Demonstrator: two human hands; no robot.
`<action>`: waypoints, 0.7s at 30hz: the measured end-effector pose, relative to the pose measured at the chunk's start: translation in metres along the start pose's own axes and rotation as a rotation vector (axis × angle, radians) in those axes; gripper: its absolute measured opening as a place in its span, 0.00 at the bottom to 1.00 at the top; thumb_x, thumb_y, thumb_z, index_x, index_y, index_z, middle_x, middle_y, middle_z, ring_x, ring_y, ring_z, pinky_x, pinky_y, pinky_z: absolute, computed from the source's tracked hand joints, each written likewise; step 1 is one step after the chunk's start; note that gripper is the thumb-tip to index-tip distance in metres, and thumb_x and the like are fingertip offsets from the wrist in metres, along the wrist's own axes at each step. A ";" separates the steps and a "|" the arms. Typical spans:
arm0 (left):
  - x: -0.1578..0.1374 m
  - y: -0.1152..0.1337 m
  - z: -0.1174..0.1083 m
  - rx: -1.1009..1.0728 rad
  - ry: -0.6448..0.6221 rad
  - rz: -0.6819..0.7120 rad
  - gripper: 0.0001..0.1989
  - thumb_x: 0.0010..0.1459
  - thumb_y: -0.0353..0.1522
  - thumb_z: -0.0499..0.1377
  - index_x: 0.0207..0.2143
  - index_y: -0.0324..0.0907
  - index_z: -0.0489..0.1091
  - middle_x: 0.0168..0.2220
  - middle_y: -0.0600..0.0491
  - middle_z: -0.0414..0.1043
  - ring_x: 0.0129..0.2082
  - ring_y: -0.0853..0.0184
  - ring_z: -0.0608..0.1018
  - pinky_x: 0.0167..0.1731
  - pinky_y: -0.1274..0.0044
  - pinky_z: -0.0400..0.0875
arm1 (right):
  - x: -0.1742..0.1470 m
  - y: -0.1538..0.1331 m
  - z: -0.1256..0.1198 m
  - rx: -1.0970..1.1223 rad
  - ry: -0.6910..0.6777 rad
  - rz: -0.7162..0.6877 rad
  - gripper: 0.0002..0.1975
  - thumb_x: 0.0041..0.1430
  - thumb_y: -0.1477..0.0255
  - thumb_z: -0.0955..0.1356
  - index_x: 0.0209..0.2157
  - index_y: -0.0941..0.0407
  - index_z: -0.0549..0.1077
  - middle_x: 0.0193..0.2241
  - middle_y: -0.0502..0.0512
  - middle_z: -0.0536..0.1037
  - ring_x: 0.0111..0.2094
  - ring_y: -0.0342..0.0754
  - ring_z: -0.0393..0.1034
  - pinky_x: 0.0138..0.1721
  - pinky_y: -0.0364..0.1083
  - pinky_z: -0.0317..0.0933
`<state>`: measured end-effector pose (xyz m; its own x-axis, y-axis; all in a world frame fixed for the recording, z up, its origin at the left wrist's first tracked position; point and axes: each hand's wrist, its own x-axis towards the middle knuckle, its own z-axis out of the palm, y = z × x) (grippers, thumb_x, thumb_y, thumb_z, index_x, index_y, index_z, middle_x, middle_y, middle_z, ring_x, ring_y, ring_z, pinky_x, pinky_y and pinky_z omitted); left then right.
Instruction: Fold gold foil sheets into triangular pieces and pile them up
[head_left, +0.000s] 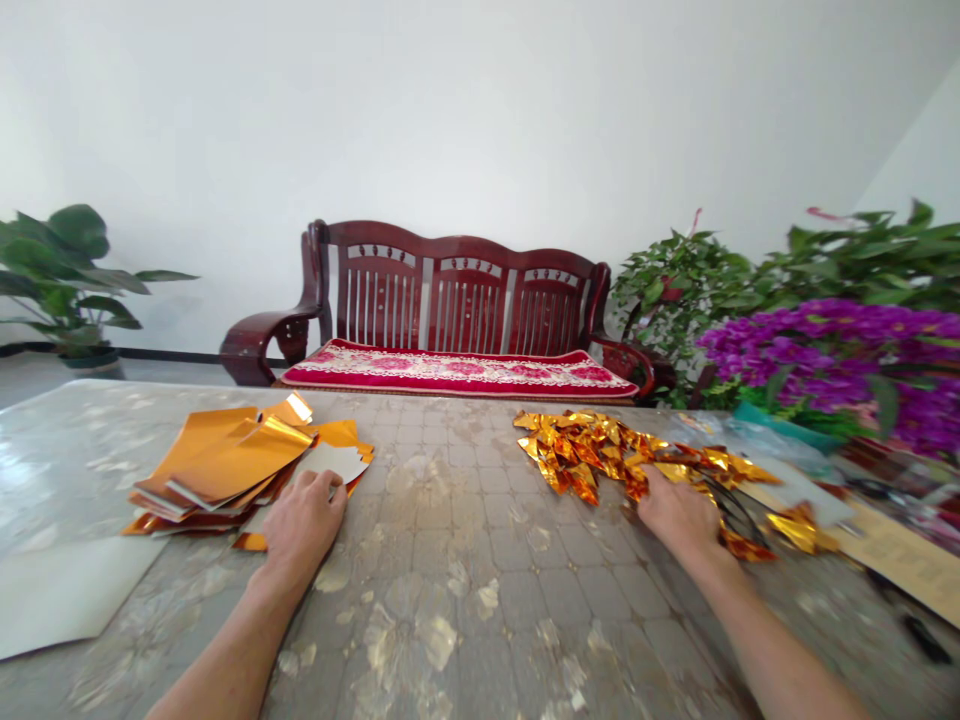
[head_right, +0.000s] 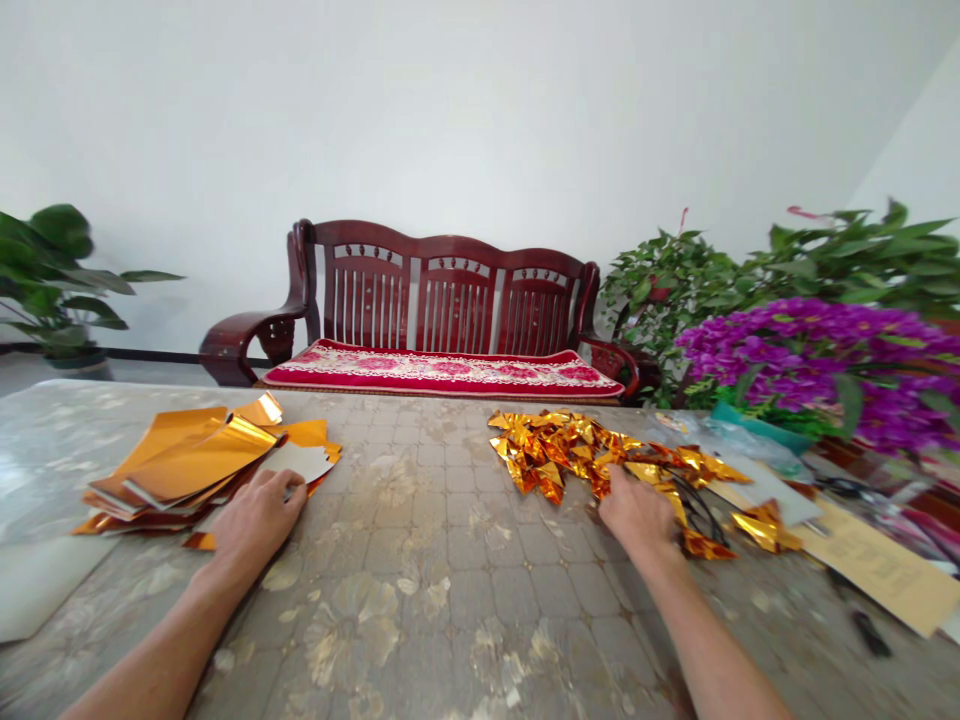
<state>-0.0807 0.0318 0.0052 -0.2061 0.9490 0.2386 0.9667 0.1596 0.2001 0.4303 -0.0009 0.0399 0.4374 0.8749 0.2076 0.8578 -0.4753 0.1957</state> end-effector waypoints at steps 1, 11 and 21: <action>0.000 0.000 0.000 0.001 0.001 0.003 0.17 0.64 0.40 0.46 0.40 0.47 0.74 0.44 0.48 0.73 0.45 0.55 0.76 0.32 0.73 0.63 | 0.001 0.001 -0.001 0.030 -0.017 0.017 0.26 0.60 0.70 0.60 0.60 0.52 0.65 0.40 0.66 0.80 0.43 0.62 0.76 0.38 0.52 0.65; 0.000 0.001 0.000 0.010 -0.006 -0.009 0.18 0.64 0.40 0.46 0.41 0.47 0.74 0.45 0.48 0.73 0.45 0.57 0.76 0.32 0.74 0.64 | 0.007 -0.017 -0.021 0.158 -0.088 0.000 0.30 0.56 0.66 0.64 0.61 0.47 0.65 0.46 0.61 0.80 0.45 0.63 0.75 0.38 0.53 0.66; -0.001 0.001 -0.001 0.001 -0.007 -0.008 0.18 0.64 0.40 0.46 0.41 0.47 0.74 0.45 0.48 0.73 0.45 0.56 0.76 0.31 0.74 0.62 | 0.017 -0.036 -0.024 0.096 -0.101 -0.051 0.28 0.55 0.72 0.63 0.60 0.50 0.67 0.42 0.61 0.81 0.43 0.60 0.76 0.39 0.51 0.66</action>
<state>-0.0799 0.0312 0.0058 -0.2124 0.9495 0.2308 0.9653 0.1671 0.2009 0.4004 0.0288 0.0590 0.4134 0.9049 0.1015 0.8993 -0.4232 0.1101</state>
